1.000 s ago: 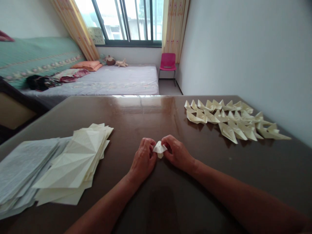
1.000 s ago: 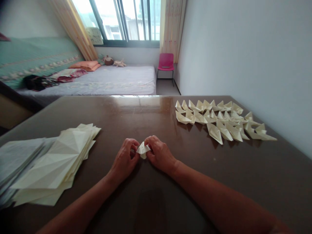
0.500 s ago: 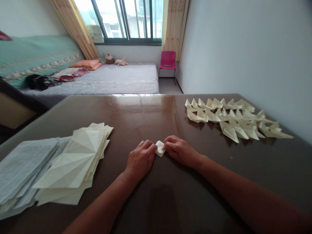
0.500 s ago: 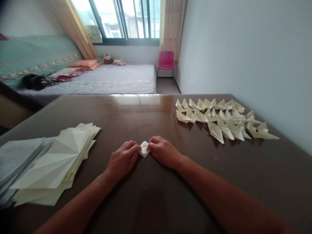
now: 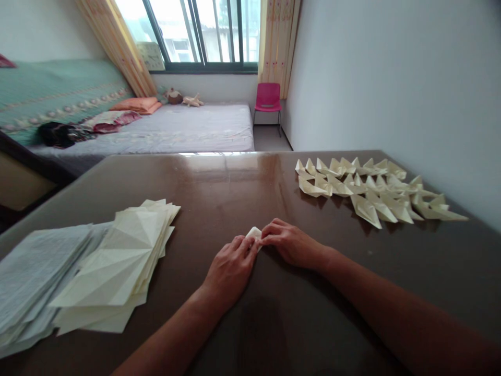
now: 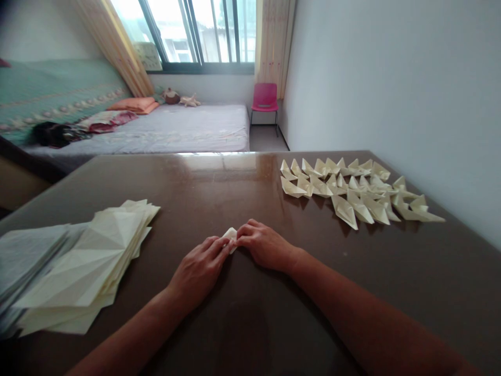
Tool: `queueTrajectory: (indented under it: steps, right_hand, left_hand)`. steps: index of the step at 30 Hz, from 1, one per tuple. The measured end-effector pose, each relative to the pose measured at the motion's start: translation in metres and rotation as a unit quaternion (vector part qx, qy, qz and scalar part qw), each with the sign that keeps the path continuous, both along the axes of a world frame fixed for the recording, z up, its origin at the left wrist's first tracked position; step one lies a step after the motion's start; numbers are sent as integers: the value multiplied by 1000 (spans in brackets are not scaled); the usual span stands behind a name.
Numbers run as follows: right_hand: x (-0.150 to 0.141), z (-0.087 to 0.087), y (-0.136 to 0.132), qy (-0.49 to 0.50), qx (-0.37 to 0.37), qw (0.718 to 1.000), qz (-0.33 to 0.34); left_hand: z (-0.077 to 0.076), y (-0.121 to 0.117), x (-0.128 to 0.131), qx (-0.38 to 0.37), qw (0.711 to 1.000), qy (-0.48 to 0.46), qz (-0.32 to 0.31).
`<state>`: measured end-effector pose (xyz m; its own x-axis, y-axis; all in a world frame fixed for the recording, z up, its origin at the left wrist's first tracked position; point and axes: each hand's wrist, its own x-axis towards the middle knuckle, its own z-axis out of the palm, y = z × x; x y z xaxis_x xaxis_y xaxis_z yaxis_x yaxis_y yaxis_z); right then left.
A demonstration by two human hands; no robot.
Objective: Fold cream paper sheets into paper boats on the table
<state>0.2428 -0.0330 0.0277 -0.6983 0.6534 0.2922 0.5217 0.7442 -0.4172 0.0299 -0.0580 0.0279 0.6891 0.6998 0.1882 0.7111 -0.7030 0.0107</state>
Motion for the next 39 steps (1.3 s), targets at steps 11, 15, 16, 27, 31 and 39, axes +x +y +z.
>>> queueTrajectory:
  steps: [11, 15, 16, 27, 31, 39]
  right_hand:
    - [-14, -3, -10, -166, 66, 979, -102]
    - [-22, -2, -13, -203, 85, 966, -135]
    - [-24, -2, -13, -208, 86, 964, -141]
    - [-33, 10, -39, -264, 104, 953, -108]
    - [-30, 20, -40, -252, 81, 959, -101]
    - [-19, -3, -8, -3, -49, 982, -181]
  left_hand:
    - [-1, -10, 6, 52, 995, 86, -14]
    - [-5, -15, 12, 86, 987, 133, -24]
    - [-5, -17, 13, 93, 985, 142, -22]
    - [-7, -17, 14, 53, 991, 123, -4]
    - [-7, -5, 4, 4, 1000, -1, -1]
    - [-15, 18, -2, -37, 978, -178, 106]
